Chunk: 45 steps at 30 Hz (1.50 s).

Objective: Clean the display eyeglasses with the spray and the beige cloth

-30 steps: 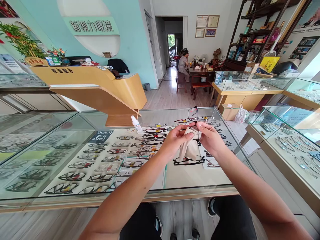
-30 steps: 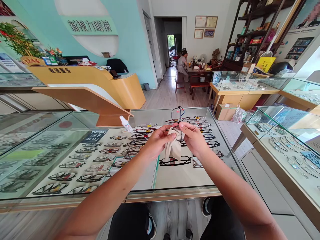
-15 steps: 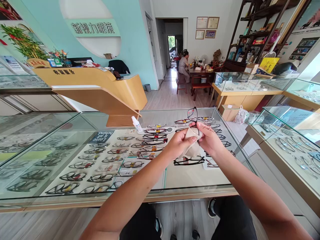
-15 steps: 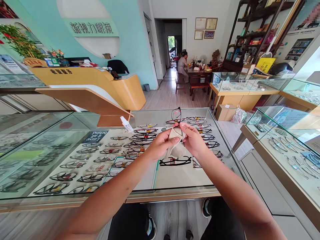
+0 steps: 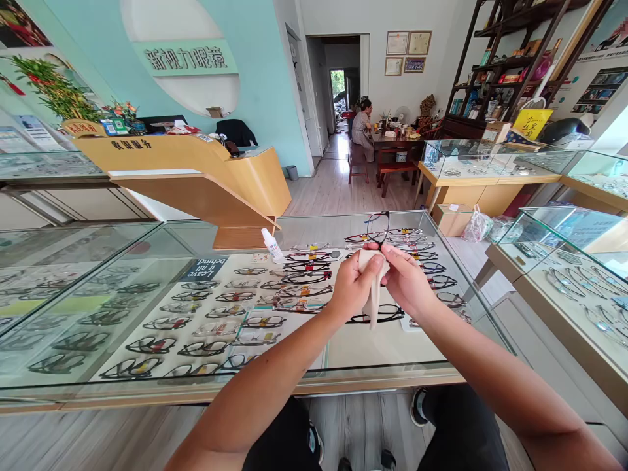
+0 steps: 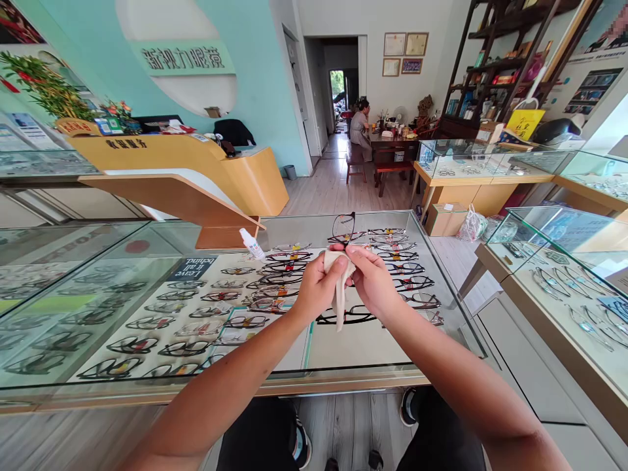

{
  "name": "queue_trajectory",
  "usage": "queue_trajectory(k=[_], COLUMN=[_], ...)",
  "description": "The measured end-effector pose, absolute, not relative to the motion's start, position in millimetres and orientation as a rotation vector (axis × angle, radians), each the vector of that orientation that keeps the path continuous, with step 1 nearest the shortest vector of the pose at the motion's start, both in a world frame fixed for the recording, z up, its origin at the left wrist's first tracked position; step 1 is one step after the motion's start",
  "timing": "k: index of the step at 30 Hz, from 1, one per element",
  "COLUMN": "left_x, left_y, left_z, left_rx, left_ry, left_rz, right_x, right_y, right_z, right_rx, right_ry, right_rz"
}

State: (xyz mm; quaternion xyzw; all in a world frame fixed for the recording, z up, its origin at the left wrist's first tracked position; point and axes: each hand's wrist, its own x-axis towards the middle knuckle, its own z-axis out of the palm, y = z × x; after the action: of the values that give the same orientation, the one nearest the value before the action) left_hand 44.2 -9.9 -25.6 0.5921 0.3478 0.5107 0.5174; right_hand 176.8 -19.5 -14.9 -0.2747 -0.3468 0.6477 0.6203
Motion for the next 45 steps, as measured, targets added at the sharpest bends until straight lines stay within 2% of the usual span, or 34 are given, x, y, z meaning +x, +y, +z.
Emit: queue_trajectory(k=[7,12,26,31,39,45], left_x=[29,23,34,30,27,31], left_y=[2,4,-4,-2,-3,-7], left_z=[-22,-18,-19,-21,-19,-20], left_rx=[1.493,1.540,1.358,1.512,1.505,1.483], left_ry=[0.767,0.576,0.743,0.689,0.564,0.552], left_rz=[1.103,0.958,1.145,1.124,0.937,0.971], right_x=[185,192,179,189,193,190], right_y=[-17,-9,-22,-17,-14,-16], right_z=[-13,-15,-13,-13,-13,-11], right_rx=[-0.692,-0.695,-0.642,-0.701,-0.723,-0.718], right_ry=[-0.880,-0.816,-1.009,-0.994,-0.895,-0.901], right_rz=[1.396,1.451,1.369,1.271,1.422,1.442])
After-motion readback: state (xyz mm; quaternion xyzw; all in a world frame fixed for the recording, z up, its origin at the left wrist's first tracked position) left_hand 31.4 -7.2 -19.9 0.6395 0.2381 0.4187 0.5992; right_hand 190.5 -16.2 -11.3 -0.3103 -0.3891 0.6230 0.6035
